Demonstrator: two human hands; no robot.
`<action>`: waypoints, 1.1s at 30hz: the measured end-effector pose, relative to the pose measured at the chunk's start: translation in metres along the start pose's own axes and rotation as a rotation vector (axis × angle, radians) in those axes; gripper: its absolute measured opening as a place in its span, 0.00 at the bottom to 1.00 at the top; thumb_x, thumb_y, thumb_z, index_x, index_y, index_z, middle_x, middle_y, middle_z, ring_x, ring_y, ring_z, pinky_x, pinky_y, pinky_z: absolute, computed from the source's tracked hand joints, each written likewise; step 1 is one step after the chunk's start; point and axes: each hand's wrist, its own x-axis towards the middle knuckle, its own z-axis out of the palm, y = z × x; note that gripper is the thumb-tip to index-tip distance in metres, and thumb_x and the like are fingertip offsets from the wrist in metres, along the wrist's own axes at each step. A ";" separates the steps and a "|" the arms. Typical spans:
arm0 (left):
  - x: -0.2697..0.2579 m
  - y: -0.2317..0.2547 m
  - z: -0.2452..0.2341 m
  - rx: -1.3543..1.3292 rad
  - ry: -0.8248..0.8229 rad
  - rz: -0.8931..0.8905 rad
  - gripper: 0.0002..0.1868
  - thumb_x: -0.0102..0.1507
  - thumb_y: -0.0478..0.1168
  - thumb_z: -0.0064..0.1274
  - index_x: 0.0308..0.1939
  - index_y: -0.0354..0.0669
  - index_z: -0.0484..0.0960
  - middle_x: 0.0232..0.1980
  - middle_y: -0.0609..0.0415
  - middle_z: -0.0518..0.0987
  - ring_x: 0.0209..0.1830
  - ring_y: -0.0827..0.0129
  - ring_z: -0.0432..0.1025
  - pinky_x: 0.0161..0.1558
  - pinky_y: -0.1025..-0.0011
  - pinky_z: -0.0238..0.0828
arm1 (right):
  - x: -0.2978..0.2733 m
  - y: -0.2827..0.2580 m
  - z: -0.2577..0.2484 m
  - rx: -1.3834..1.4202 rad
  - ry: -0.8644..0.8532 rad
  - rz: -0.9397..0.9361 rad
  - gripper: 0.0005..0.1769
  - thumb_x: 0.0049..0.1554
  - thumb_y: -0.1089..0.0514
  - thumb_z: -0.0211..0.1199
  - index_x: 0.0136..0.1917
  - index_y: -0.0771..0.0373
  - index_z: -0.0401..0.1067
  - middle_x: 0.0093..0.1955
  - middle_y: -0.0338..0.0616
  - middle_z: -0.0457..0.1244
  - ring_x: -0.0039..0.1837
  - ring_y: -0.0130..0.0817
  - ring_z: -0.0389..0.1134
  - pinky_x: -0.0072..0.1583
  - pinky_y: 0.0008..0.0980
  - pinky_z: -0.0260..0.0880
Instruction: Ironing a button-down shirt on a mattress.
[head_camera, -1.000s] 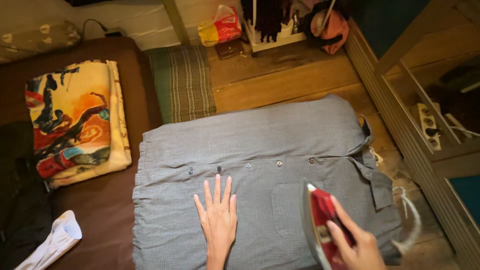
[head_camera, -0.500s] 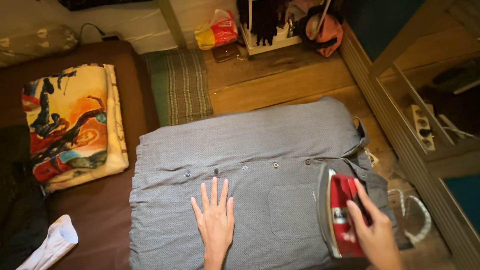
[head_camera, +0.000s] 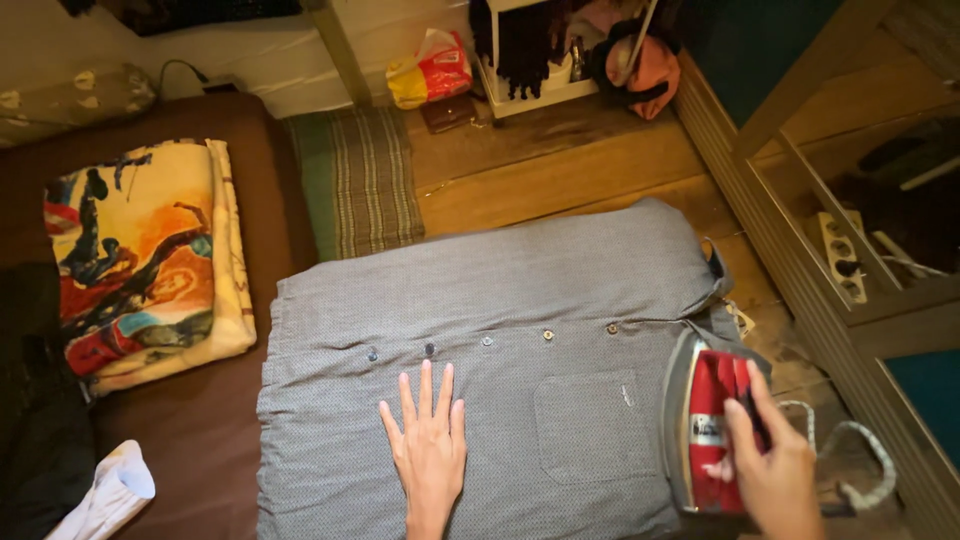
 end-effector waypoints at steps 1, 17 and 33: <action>-0.001 0.000 -0.001 0.000 0.000 0.000 0.28 0.68 0.52 0.39 0.73 0.59 0.66 0.79 0.55 0.58 0.79 0.49 0.51 0.73 0.39 0.40 | 0.001 0.002 -0.002 0.000 0.000 0.000 0.34 0.61 0.62 0.58 0.80 0.54 0.62 0.27 0.40 0.60 0.25 0.25 0.59 0.28 0.34 0.68; 0.000 -0.002 0.003 0.001 -0.010 -0.001 0.29 0.67 0.53 0.40 0.74 0.59 0.66 0.79 0.55 0.58 0.78 0.49 0.51 0.72 0.39 0.40 | -0.003 0.031 -0.017 -0.022 0.019 0.056 0.35 0.62 0.62 0.57 0.82 0.52 0.61 0.23 0.43 0.58 0.23 0.29 0.58 0.29 0.37 0.68; 0.000 0.001 -0.003 -0.014 0.003 -0.006 0.29 0.68 0.52 0.40 0.74 0.58 0.65 0.80 0.55 0.58 0.79 0.49 0.51 0.72 0.39 0.41 | -0.007 0.043 -0.019 0.032 -0.281 0.099 0.35 0.58 0.60 0.61 0.78 0.50 0.64 0.23 0.43 0.62 0.22 0.27 0.60 0.27 0.31 0.63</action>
